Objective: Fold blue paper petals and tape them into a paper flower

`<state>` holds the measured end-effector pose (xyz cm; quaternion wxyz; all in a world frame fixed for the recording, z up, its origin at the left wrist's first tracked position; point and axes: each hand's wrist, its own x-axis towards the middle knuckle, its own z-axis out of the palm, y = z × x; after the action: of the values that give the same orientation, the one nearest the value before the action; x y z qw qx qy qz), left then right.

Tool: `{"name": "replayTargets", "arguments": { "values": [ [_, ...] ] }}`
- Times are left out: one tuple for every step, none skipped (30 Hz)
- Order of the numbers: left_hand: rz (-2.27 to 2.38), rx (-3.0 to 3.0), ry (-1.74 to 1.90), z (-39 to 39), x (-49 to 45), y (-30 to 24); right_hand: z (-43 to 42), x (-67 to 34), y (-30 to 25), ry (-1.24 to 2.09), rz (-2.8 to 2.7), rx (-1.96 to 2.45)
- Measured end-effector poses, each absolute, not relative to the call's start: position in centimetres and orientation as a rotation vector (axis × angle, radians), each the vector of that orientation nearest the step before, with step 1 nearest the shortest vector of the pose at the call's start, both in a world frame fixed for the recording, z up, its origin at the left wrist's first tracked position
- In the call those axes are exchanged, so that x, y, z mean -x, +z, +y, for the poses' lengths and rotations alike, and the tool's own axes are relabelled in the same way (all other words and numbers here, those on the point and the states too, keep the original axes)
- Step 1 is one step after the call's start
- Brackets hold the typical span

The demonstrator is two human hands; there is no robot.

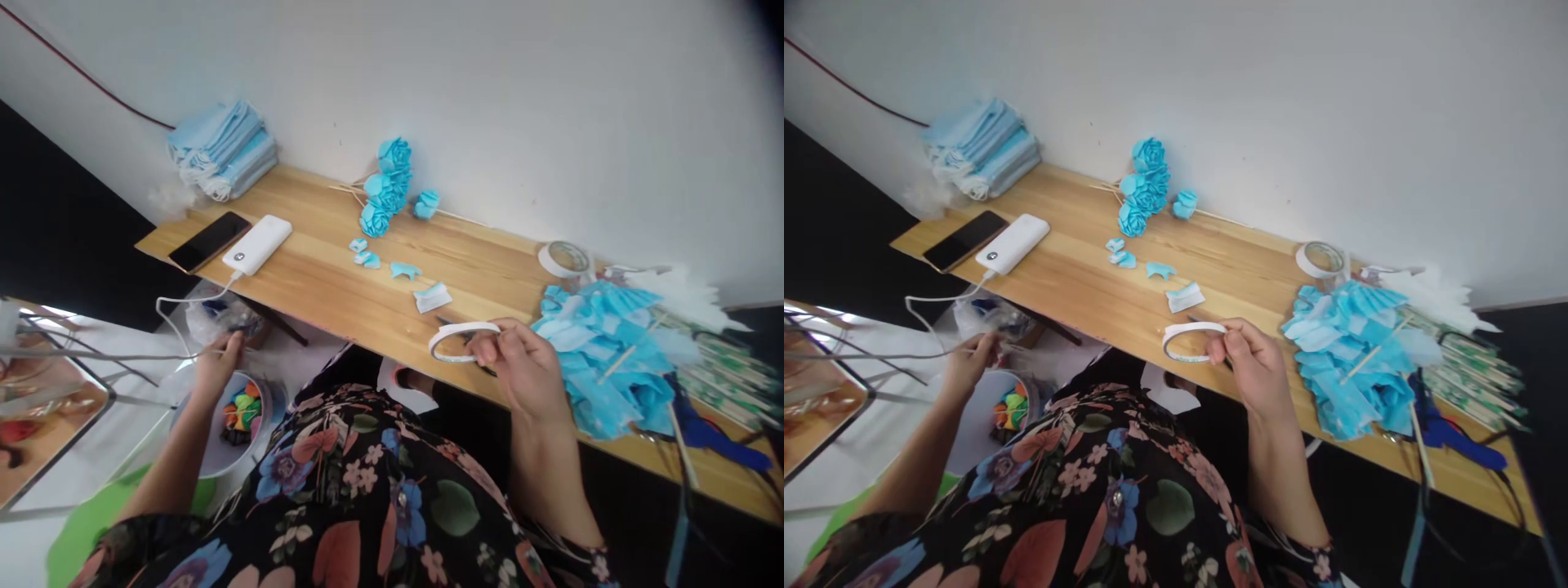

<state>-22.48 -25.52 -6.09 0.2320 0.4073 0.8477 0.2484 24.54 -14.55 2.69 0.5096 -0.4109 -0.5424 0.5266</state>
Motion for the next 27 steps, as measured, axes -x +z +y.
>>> {"name": "replayTargets", "arguments": {
  "values": [
    [2.283, -1.054, 0.642, -25.6, 22.7, -5.1, -14.6, -24.7, 2.5, 1.268, -1.318, 1.001],
    [2.256, -0.994, 0.669, -25.6, 22.8, -3.6, -14.6, -24.8, 2.4, 1.27, -1.325, 1.007],
    [2.175, -0.91, 0.767, -25.4, 22.6, -1.7, -14.6, -24.9, 2.3, 1.273, -1.322, 1.006],
    [1.984, -0.863, 0.923, -25.2, 22.3, 0.6, -14.6, -24.9, 2.2, 1.278, -1.316, 1.0],
    [1.807, -0.798, 1.087, -24.7, 21.9, 3.1, -14.5, -24.9, 2.1, 1.282, -1.306, 0.997],
    [1.667, -0.767, 1.222, -23.9, 21.4, 5.7, -14.4, -24.8, 2.1, 1.28, -1.295, 0.995],
    [1.6, -0.781, 1.362, -22.8, 20.9, 8.3, -14.3, -24.7, 2.0, 1.272, -1.29, 0.998],
    [1.568, -0.825, 1.47, -21.4, 20.4, 10.7, -14.2, -24.7, 2.0, 1.261, -1.288, 1.008],
    [1.562, -0.9, 1.518, -19.5, 19.9, 12.8, -14.1, -24.6, 2.0, 1.248, -1.287, 1.02],
    [1.567, -0.979, 1.568, -17.1, 19.6, 14.6, -14.0, -24.7, 1.9, 1.237, -1.291, 1.031],
    [1.563, -1.031, 1.609, -14.3, 19.4, 16.0, -14.0, -24.7, 1.9, 1.227, -1.297, 1.04],
    [1.539, -1.05, 1.629, -11.2, 19.2, 16.8, -14.1, -24.9, 1.8, 1.217, -1.303, 1.048],
    [1.507, -1.032, 1.671, -7.8, 19.2, 17.2, -14.2, -25.0, 1.8, 1.208, -1.307, 1.064],
    [1.483, -1.008, 1.687, -4.4, 19.2, 17.0, -14.4, -25.2, 1.8, 1.194, -1.305, 1.084],
    [1.52, -0.962, 1.704, -1.0, 19.2, 16.4, -14.6, -25.5, 1.7, 1.175, -1.292, 1.113],
    [1.607, -0.933, 1.679, 2.1, 19.3, 15.4, -14.9, -25.7, 1.7, 1.159, -1.274, 1.146],
    [1.729, -0.974, 1.654, 4.7, 19.5, 14.0, -15.1, -25.9, 1.7, 1.133, -1.244, 1.174],
    [1.884, -1.074, 1.554, 6.6, 19.7, 12.4, -15.4, -26.1, 1.7, 1.116, -1.212, 1.192],
    [2.023, -1.217, 1.384, 8.0, 20.1, 10.8, -15.8, -26.4, 1.7, 1.105, -1.192, 1.202],
    [2.066, -1.261, 1.31, 8.6, 20.6, 9.1, -16.1, -26.5, 1.7, 1.099, -1.173, 1.216],
    [2.084, -1.272, 1.239, 8.6, 21.2, 7.6, -16.4, -26.7, 1.6, 1.09, -1.155, 1.229],
    [2.093, -1.307, 1.161, 8.0, 21.9, 6.4, -16.7, -26.9, 1.6, 1.088, -1.133, 1.247],
    [2.116, -1.396, 1.034, 7.1, 22.7, 5.4, -16.9, -27.0, 1.5, 1.083, -1.111, 1.256],
    [2.148, -1.457, 0.879, 5.9, 23.7, 4.8, -17.1, -27.1, 1.4, 1.086, -1.102, 1.272],
    [2.193, -1.482, 0.735, 4.6, 24.6, 4.4, -17.2, -27.1, 1.3, 1.09, -1.092, 1.285],
    [2.21, -1.505, 0.588, 3.3, 25.5, 4.2, -17.2, -27.2, 1.2, 1.099, -1.086, 1.296],
    [2.158, -1.556, 0.51, 2.1, 26.4, 4.1, -17.2, -27.1, 1.2, 1.11, -1.086, 1.307]
  ]
}}
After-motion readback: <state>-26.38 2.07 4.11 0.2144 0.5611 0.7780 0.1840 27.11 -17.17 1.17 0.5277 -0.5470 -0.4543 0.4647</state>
